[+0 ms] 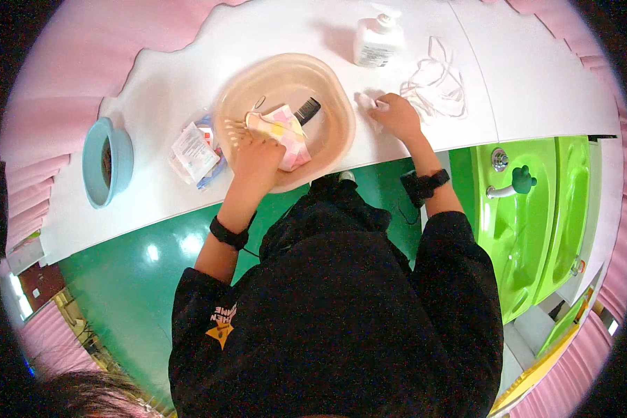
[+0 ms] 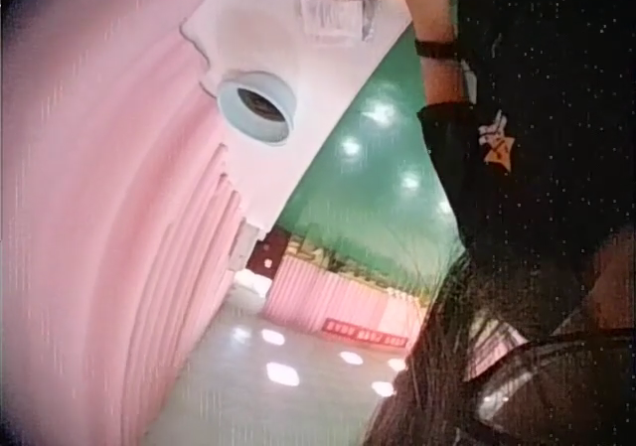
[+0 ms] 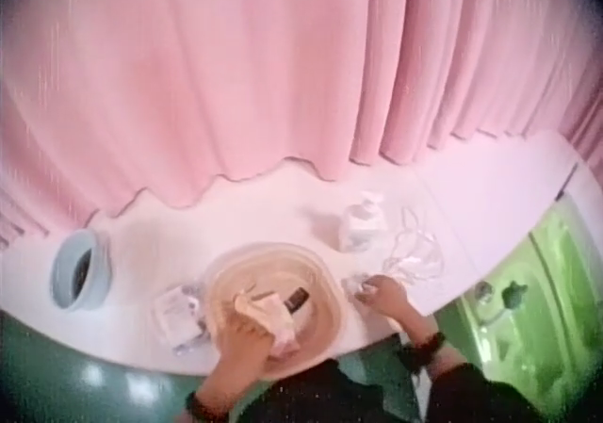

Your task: Sorting and organizing various personal care and hygiene products such as baby clothes, a comb, and hygiene packets in a nursery or packaging area.

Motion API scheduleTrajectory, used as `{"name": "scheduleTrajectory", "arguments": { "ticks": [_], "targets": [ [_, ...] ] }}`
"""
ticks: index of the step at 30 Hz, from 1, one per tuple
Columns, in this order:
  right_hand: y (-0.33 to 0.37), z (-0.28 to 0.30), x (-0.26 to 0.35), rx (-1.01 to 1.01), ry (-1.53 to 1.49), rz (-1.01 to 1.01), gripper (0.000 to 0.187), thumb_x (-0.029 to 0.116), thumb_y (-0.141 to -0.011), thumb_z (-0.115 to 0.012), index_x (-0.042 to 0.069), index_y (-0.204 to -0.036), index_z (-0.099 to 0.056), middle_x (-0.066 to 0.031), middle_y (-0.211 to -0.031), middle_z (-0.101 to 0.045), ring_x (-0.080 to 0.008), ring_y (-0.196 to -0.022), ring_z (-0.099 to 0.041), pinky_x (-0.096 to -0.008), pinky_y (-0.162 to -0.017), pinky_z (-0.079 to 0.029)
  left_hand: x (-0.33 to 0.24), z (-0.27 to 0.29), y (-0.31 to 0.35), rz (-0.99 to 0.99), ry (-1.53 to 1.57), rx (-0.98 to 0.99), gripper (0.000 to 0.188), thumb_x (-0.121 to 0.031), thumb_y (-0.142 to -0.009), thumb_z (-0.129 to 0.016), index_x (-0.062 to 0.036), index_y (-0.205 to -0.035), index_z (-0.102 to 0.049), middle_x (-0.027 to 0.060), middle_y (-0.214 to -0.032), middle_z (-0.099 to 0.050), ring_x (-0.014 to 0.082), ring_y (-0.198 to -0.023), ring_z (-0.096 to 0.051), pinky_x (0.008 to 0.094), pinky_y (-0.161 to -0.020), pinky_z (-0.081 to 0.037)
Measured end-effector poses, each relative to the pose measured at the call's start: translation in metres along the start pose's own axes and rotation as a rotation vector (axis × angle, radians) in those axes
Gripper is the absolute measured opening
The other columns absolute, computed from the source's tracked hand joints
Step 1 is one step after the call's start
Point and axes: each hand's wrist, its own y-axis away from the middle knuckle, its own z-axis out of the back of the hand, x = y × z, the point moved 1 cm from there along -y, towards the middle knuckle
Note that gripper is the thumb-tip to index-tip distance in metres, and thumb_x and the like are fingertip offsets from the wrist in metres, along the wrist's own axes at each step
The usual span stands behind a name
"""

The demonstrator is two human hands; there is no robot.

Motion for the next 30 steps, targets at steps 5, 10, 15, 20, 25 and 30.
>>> {"name": "scheduleTrajectory", "arguments": {
  "ticks": [5, 10, 15, 20, 25, 30],
  "targets": [
    [0.005, -0.006, 0.001, -0.094, 0.070, 0.097, 0.034, 0.033, -0.072, -0.063, 0.007, -0.092, -0.065, -0.0093, -0.096, -0.061, -0.0285, -0.091, -0.057, -0.0377, -0.078, -0.046, -0.009, 0.003, -0.008, -0.014, -0.058, 0.108, 0.010, -0.014, -0.070, -0.056, -0.0112, -0.066, -0.065, 0.0075, -0.072, -0.063, 0.0220, -0.074, -0.061, 0.0383, -0.075, -0.042],
    [0.008, -0.006, 0.010, -0.154, 0.113, 0.131, 0.031, 0.032, -0.072, -0.063, 0.008, -0.091, -0.065, -0.0051, -0.099, -0.060, -0.0253, -0.093, -0.056, -0.0375, -0.077, -0.046, -0.008, 0.003, -0.012, -0.010, -0.128, 0.171, 0.012, -0.014, -0.071, -0.055, -0.0110, -0.068, -0.067, 0.0086, -0.073, -0.064, 0.0234, -0.074, -0.062, 0.0382, -0.071, -0.043],
    [0.010, -0.006, 0.014, -0.275, 0.172, 0.242, 0.036, 0.028, -0.070, -0.066, 0.010, -0.101, -0.061, -0.0054, -0.106, -0.058, -0.0262, -0.099, -0.052, -0.0369, -0.083, -0.044, 0.008, 0.013, -0.005, 0.030, -0.113, 0.093, 0.010, -0.015, -0.069, -0.057, -0.0130, -0.066, -0.067, 0.0069, -0.072, -0.064, 0.0215, -0.072, -0.062, 0.0390, -0.072, -0.042],
    [0.018, 0.006, 0.025, -0.473, 0.262, 0.344, 0.038, 0.024, -0.070, -0.068, 0.010, -0.104, -0.058, -0.0068, -0.110, -0.057, -0.0275, -0.103, -0.051, -0.0386, -0.087, -0.040, 0.040, 0.068, 0.011, 0.279, 0.846, -0.358, 0.013, -0.011, -0.069, -0.065, -0.0038, -0.080, -0.067, 0.0116, -0.081, -0.065, 0.0223, -0.076, -0.062, 0.0342, -0.073, -0.046],
    [0.027, 0.035, 0.083, -0.438, 0.062, 0.535, 0.029, 0.020, -0.073, -0.064, 0.010, -0.100, -0.060, -0.0071, -0.105, -0.060, -0.0276, -0.099, -0.054, -0.0383, -0.084, -0.041, 0.090, 0.076, 0.047, 0.514, 1.664, -0.568, 0.017, 0.001, -0.081, -0.051, 0.0049, -0.096, -0.060, 0.0077, -0.090, -0.064, 0.0158, -0.087, -0.060, 0.0296, -0.078, -0.048],
    [0.012, 0.013, 0.132, 0.141, 0.214, 0.728, 0.033, 0.006, -0.069, -0.062, 0.008, -0.102, -0.058, -0.0069, -0.102, -0.060, -0.0262, -0.097, -0.056, -0.0364, -0.082, -0.044, 0.141, 0.027, 0.078, 0.559, 1.903, -0.852, 0.036, -0.017, -0.091, -0.036, 0.0017, -0.121, -0.044, 0.0137, -0.119, -0.053, 0.0239, -0.108, -0.054, 0.0363, -0.091, -0.046]
  ]
}}
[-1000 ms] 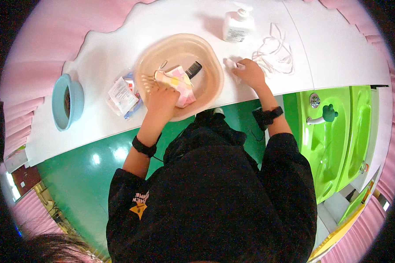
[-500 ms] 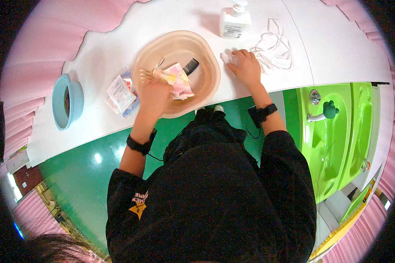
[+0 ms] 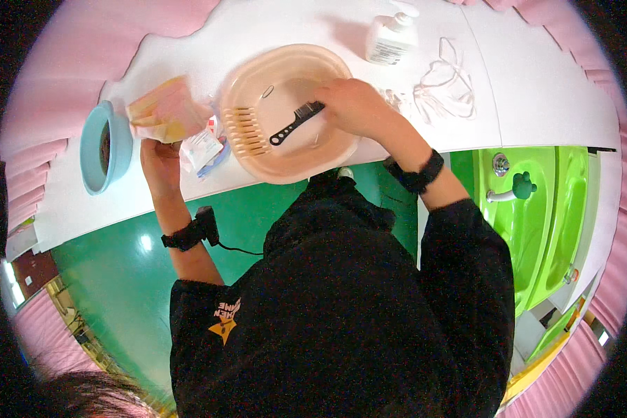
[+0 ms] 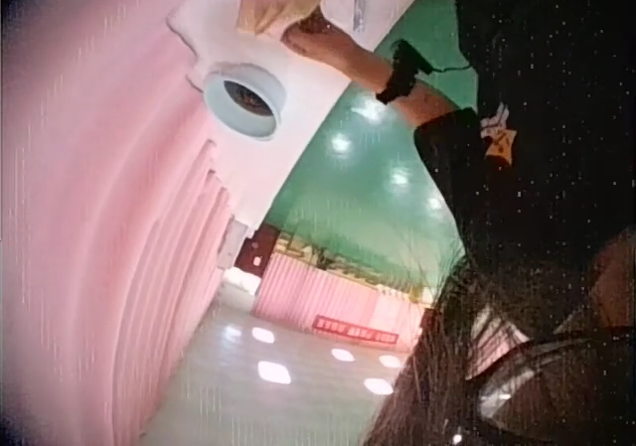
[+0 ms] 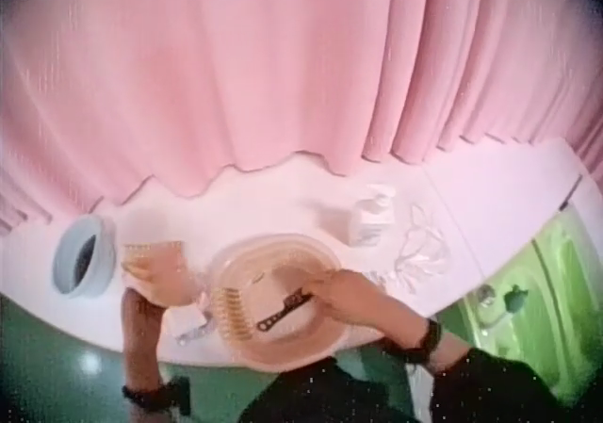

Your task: Sorting and organizing various personal care and hygiene products such as baby clothes, a comb, and hygiene packets in a nursery or packaging area.

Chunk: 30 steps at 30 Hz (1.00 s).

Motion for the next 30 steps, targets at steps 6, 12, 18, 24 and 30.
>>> {"name": "scheduleTrajectory", "arguments": {
  "ticks": [6, 12, 18, 24, 30],
  "targets": [
    [-0.039, -0.062, -0.006, 0.225, 0.337, 0.155, 0.024, 0.008, -0.068, -0.059, 0.010, -0.093, -0.057, -0.0068, -0.092, -0.059, -0.0260, -0.089, -0.057, -0.0386, -0.076, -0.045, 0.042, 0.079, -0.019, 0.107, 0.105, -0.233, 0.031, -0.015, -0.090, -0.038, 0.0025, -0.113, -0.048, 0.0137, -0.112, -0.054, 0.0253, -0.103, -0.056, 0.0397, -0.086, -0.050],
    [-0.038, -0.068, -0.016, 0.201, 0.396, 0.126, 0.026, 0.010, -0.067, -0.061, 0.010, -0.093, -0.058, -0.0062, -0.093, -0.059, -0.0258, -0.089, -0.057, -0.0391, -0.078, -0.043, 0.066, 0.088, -0.027, 0.306, -0.254, -0.392, 0.022, -0.016, -0.088, -0.047, 0.0016, -0.101, -0.051, 0.0105, -0.089, -0.059, 0.0189, -0.068, -0.060, 0.0298, -0.060, -0.053],
    [-0.044, -0.043, -0.005, 0.170, 0.268, 0.000, 0.017, 0.011, -0.066, -0.063, 0.006, -0.082, -0.060, -0.0089, -0.077, -0.061, -0.0268, -0.079, -0.058, -0.0395, -0.073, -0.045, 0.050, 0.107, -0.007, -0.150, -1.361, -0.480, 0.024, -0.022, -0.085, -0.056, 0.0012, -0.083, -0.059, 0.0087, -0.070, -0.060, 0.0129, -0.055, -0.055, 0.0248, -0.047, -0.041],
    [0.020, 0.018, -0.052, -0.348, -0.309, -0.546, 0.028, 0.013, -0.068, -0.068, 0.001, -0.092, -0.061, -0.0138, -0.078, -0.064, -0.0251, -0.070, -0.063, -0.0330, -0.063, -0.048, 0.013, -0.034, 0.024, 0.004, -1.227, -0.008, 0.027, -0.029, -0.077, -0.065, -0.0016, -0.076, -0.063, 0.0119, -0.065, -0.062, 0.0224, -0.060, -0.061, 0.0332, -0.057, -0.045],
    [0.043, -0.038, -0.091, -0.282, -0.480, -0.713, 0.029, 0.012, -0.068, -0.069, -0.002, -0.092, -0.062, -0.0169, -0.076, -0.065, -0.0232, -0.071, -0.065, -0.0314, -0.063, -0.049, 0.036, -0.069, 0.018, -0.070, -1.651, 0.190, 0.039, -0.038, -0.068, -0.069, -0.0039, -0.060, -0.051, 0.0121, -0.055, -0.055, 0.0308, -0.055, -0.055, 0.0402, -0.052, -0.041]
  ]
}}
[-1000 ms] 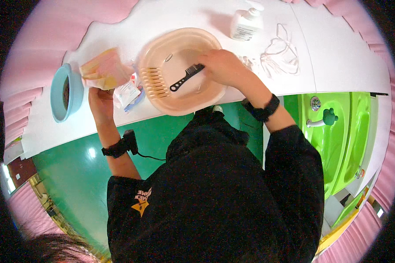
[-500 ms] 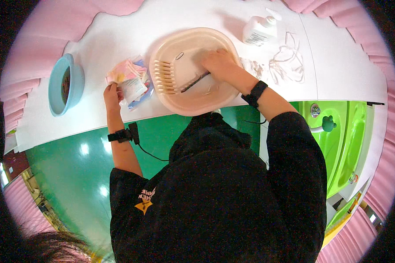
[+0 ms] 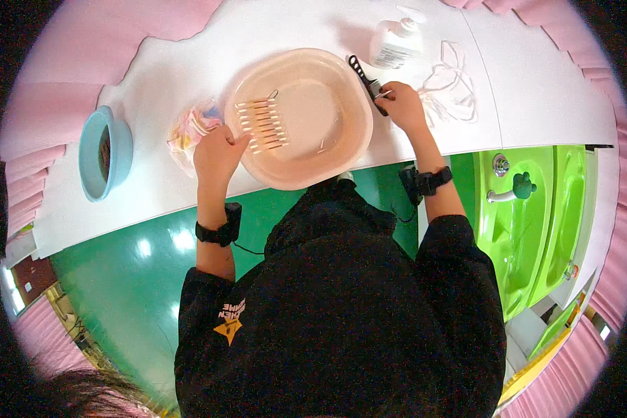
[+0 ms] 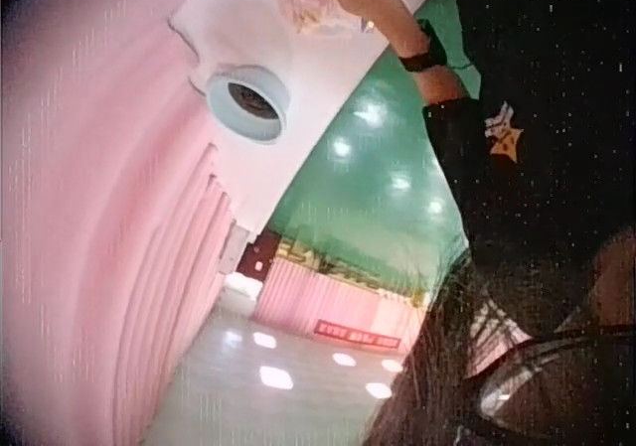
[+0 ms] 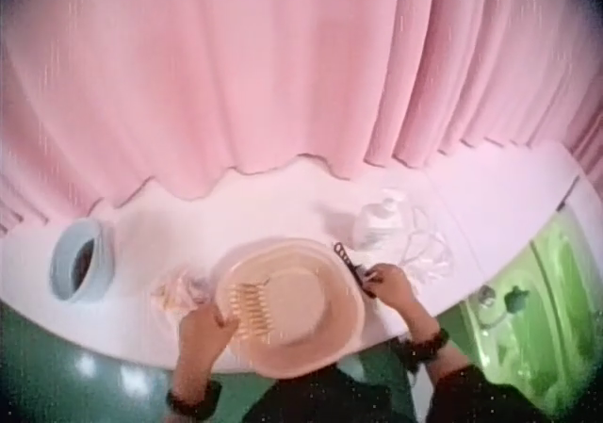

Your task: Sorting and organizing various personal care and hygiene products such as baby clothes, a comb, and hygiene packets in a nursery or packaging area.

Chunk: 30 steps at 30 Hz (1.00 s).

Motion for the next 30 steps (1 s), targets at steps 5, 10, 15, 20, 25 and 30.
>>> {"name": "scheduleTrajectory", "arguments": {
  "ticks": [5, 10, 15, 20, 25, 30],
  "targets": [
    [0.001, -0.015, 0.015, 0.023, 0.141, 0.056, 0.029, 0.014, -0.068, -0.068, -0.001, -0.092, -0.064, -0.0163, -0.079, -0.065, -0.0259, -0.073, -0.064, -0.0329, -0.066, -0.049, 0.019, -0.006, 0.000, 0.071, 0.017, 0.016, 0.033, -0.033, -0.067, -0.069, -0.0042, -0.064, -0.053, 0.0123, -0.059, -0.056, 0.0294, -0.058, -0.057, 0.0395, -0.053, -0.043],
    [0.006, -0.015, 0.035, 0.024, 0.468, 0.084, 0.025, 0.016, -0.073, -0.063, 0.004, -0.095, -0.064, -0.0139, -0.086, -0.064, -0.0279, -0.079, -0.062, -0.0375, -0.070, -0.049, 0.022, -0.001, -0.001, 0.123, 0.220, -0.052, 0.029, -0.026, -0.067, -0.066, -0.0043, -0.082, -0.054, 0.0114, -0.062, -0.059, 0.0284, -0.062, -0.059, 0.0391, -0.056, -0.045],
    [0.020, -0.013, 0.104, -0.158, 0.467, 0.384, 0.023, 0.016, -0.075, -0.057, 0.011, -0.097, -0.063, -0.0114, -0.092, -0.063, -0.0275, -0.085, -0.061, -0.0399, -0.070, -0.049, 0.018, 0.003, 0.003, 0.132, 0.198, 0.001, 0.028, -0.018, -0.071, -0.060, -0.0050, -0.094, -0.052, 0.0118, -0.061, -0.059, 0.0293, -0.061, -0.060, 0.0390, -0.056, -0.045],
    [-0.001, -0.072, 0.146, 0.346, 0.517, 0.719, 0.024, 0.015, -0.080, -0.050, 0.011, -0.101, -0.062, -0.0076, -0.097, -0.063, -0.0283, -0.088, -0.059, -0.0369, -0.075, -0.048, 0.021, 0.007, 0.006, 0.056, 0.224, -0.027, 0.024, -0.014, -0.073, -0.057, -0.0065, -0.095, -0.051, 0.0137, -0.061, -0.058, 0.0316, -0.060, -0.059, 0.0405, -0.057, -0.045],
    [-0.026, -0.129, 0.128, 0.318, 0.559, 0.809, 0.026, 0.015, -0.082, -0.047, 0.012, -0.103, -0.061, -0.0084, -0.098, -0.062, -0.0282, -0.092, -0.059, -0.0390, -0.077, -0.048, 0.023, 0.007, 0.007, 0.035, 0.255, -0.008, 0.018, -0.010, -0.076, -0.055, -0.0063, -0.093, -0.051, 0.0158, -0.062, -0.057, 0.0329, -0.061, -0.058, 0.0410, -0.056, -0.044],
    [-0.024, -0.135, 0.147, 0.439, 0.580, 0.703, 0.026, 0.014, -0.082, -0.046, 0.011, -0.103, -0.061, -0.0098, -0.099, -0.061, -0.0281, -0.094, -0.058, -0.0407, -0.078, -0.048, 0.034, 0.003, 0.009, -0.059, 0.439, 0.062, 0.013, -0.008, -0.080, -0.053, -0.0049, -0.093, -0.053, 0.0162, -0.074, -0.057, 0.0313, -0.067, -0.057, 0.0389, -0.059, -0.044]
  ]
}}
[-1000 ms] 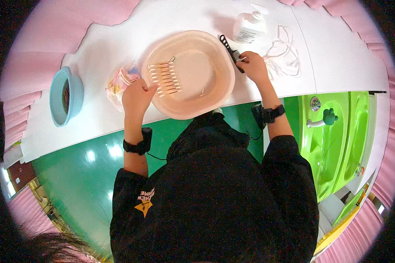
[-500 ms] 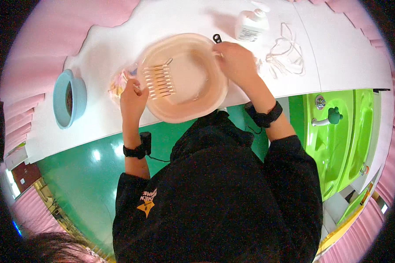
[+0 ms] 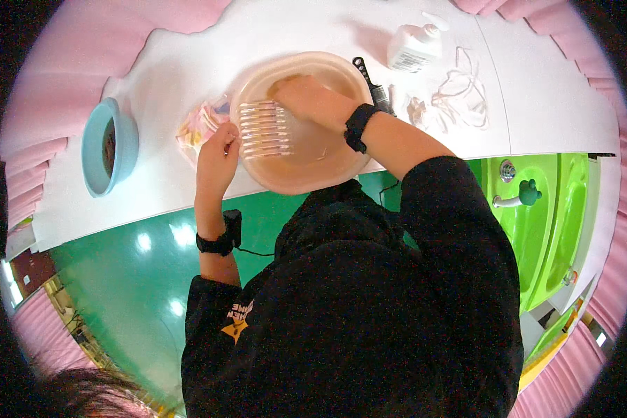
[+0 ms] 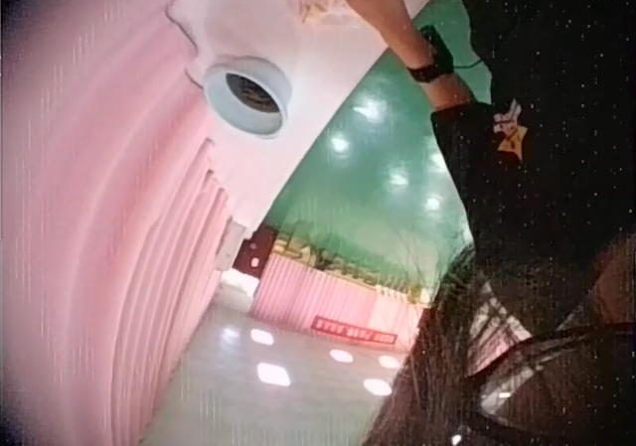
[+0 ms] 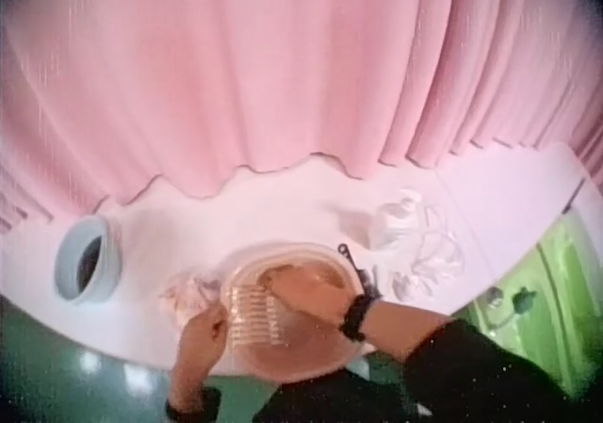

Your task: Sorting and organizing various personal care and hygiene products such as baby clothes, a comb, and hygiene packets in a nursery or packaging area.

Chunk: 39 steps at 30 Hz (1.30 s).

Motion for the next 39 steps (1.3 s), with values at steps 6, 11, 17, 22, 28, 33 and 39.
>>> {"name": "scheduleTrajectory", "arguments": {
  "ticks": [6, 11, 17, 22, 28, 33, 39],
  "targets": [
    [-0.003, -0.009, -0.011, -0.013, 0.040, 0.112, 0.026, 0.014, -0.082, -0.045, 0.008, -0.103, -0.060, -0.0138, -0.100, -0.061, -0.0300, -0.093, -0.059, -0.0389, -0.079, -0.048, 0.007, -0.004, -0.002, -0.245, -0.086, -0.054, 0.014, -0.010, -0.080, -0.055, -0.0050, -0.093, -0.054, 0.0150, -0.088, -0.057, 0.0333, -0.078, -0.056, 0.0396, -0.065, -0.044],
    [-0.004, 0.008, 0.000, 0.158, 0.061, -0.117, 0.029, 0.016, -0.082, -0.046, 0.007, -0.105, -0.060, -0.0154, -0.104, -0.061, -0.0309, -0.093, -0.059, -0.0391, -0.082, -0.047, -0.003, -0.008, 0.001, -0.083, -0.076, 0.059, 0.018, -0.014, -0.078, -0.059, -0.0038, -0.091, -0.053, 0.0154, -0.085, -0.058, 0.0299, -0.069, -0.056, 0.0371, -0.061, -0.044],
    [-0.002, -0.001, -0.003, -0.007, -0.047, -0.108, 0.024, 0.011, -0.080, -0.045, 0.002, -0.095, -0.062, -0.0190, -0.100, -0.061, -0.0333, -0.092, -0.060, -0.0405, -0.080, -0.049, 0.001, -0.009, 0.007, -0.023, -0.005, -0.055, 0.021, -0.013, -0.076, -0.062, -0.0038, -0.094, -0.055, 0.0142, -0.072, -0.058, 0.0227, -0.051, -0.053, 0.0332, -0.050, -0.042],
    [0.010, -0.003, -0.007, -0.123, -0.059, -0.033, 0.025, 0.012, -0.082, -0.044, 0.002, -0.097, -0.061, -0.0193, -0.100, -0.061, -0.0325, -0.093, -0.060, -0.0409, -0.082, -0.048, -0.004, 0.009, 0.009, 0.105, 0.041, -0.109, 0.022, -0.013, -0.078, -0.058, -0.0062, -0.098, -0.055, 0.0165, -0.060, -0.056, 0.0285, -0.052, -0.056, 0.0376, -0.052, -0.043],
    [0.007, 0.002, -0.008, -0.084, -0.108, -0.078, 0.027, 0.014, -0.084, -0.044, 0.001, -0.102, -0.059, -0.0181, -0.103, -0.060, -0.0315, -0.093, -0.060, -0.0394, -0.082, -0.048, 0.019, 0.037, -0.031, 0.060, 0.300, -0.396, 0.018, -0.011, -0.083, -0.058, -0.0030, -0.100, -0.057, 0.0045, -0.068, -0.061, 0.0070, -0.049, -0.049, 0.0213, -0.045, -0.039],
    [-0.002, -0.010, -0.004, 0.011, 0.320, -0.066, 0.024, 0.016, -0.087, -0.044, 0.003, -0.098, -0.060, -0.0136, -0.096, -0.062, -0.0282, -0.084, -0.062, -0.0367, -0.072, -0.051, 0.058, 0.011, -0.085, 0.016, 0.389, -0.348, 0.019, -0.010, -0.083, -0.057, -0.0060, -0.101, -0.056, 0.0022, -0.067, -0.058, 0.0073, -0.057, -0.048, 0.0232, -0.052, -0.039],
    [0.002, -0.003, -0.012, -0.073, 0.391, 0.063, 0.023, 0.014, -0.085, -0.045, 0.004, -0.100, -0.060, -0.0135, -0.096, -0.062, -0.0280, -0.084, -0.062, -0.0371, -0.072, -0.051, 0.069, -0.011, -0.126, -0.026, 0.428, -0.349, 0.024, -0.007, -0.080, -0.056, -0.0074, -0.104, -0.055, 0.0077, -0.088, -0.061, 0.0106, -0.067, -0.051, 0.0249, -0.063, -0.042]
  ]
}}
